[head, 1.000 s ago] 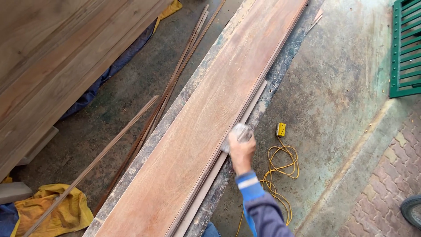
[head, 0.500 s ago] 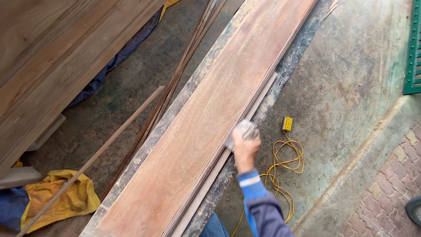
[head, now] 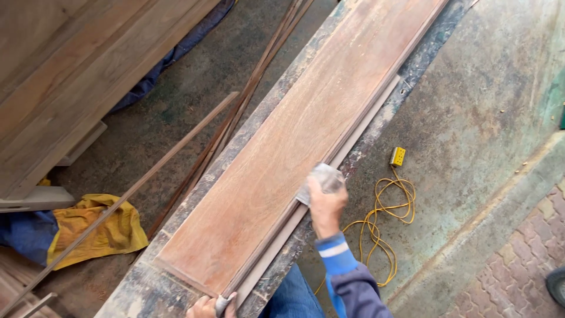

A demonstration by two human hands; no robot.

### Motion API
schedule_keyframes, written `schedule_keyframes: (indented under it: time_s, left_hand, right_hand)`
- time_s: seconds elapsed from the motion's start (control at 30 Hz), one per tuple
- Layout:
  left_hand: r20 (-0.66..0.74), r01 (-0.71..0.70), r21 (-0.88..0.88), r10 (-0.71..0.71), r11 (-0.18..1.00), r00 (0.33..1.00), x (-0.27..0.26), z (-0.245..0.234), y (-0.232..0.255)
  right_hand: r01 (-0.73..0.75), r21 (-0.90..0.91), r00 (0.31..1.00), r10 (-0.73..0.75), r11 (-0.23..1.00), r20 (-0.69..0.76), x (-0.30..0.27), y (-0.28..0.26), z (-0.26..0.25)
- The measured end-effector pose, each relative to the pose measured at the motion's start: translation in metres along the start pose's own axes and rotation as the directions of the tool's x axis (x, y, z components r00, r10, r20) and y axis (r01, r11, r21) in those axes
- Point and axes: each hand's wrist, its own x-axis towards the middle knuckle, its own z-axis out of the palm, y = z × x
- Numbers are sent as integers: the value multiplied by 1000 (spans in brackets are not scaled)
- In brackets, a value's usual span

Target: Sanding the surface and edges of a wooden plank with sandpaper on a workbench.

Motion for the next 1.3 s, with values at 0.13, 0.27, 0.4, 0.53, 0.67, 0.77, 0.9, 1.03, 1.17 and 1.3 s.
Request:
schedule_keyframes:
  time_s: [0.13,0.27,0.4,0.53,0.67,0.77,0.9,1.03,1.17,1.3]
  left_hand:
    - [-17,19,31,-19,999,1000,77,-34,77]
    - [7,13,57,-13,998,1000,77,-37,80]
    - [16,13,28,-13,1000,1000,85,-42,87]
    - [42,7,65,-10,998,999,91,-45,88]
    - [94,-6,129,-6,992,996,85,-50,87]
    - [174,16,147,-42,989,984,90,-55,90]
    - [161,6,132,-27,991,987,93,-55,96]
    - [85,16,105,-25,994,996,105,-66,112]
    - [71,28,80,-33,996,997,112,-71,117]
    - [66,21,99,-27,995,997,116,-76,125]
  right_hand:
    - [36,436,999,-17,899,-47,-4,15,-8]
    - [51,382,999,-49,923,-17,-3,26,-2]
    - [-62,337,994,87,939,-61,-8,18,-1]
    - [-126,383,992,126,915,25,-3,9,2]
    - [109,319,994,-97,941,-53,-7,24,4]
    - [-242,192,970,234,951,66,-40,-3,2]
    - [-4,143,999,-4,990,54,-44,1,3]
    - [-102,252,993,83,962,82,-31,9,6]
    - [-117,54,990,112,992,83,-59,6,-3]
    - [106,-95,985,-92,990,144,-51,16,-8]
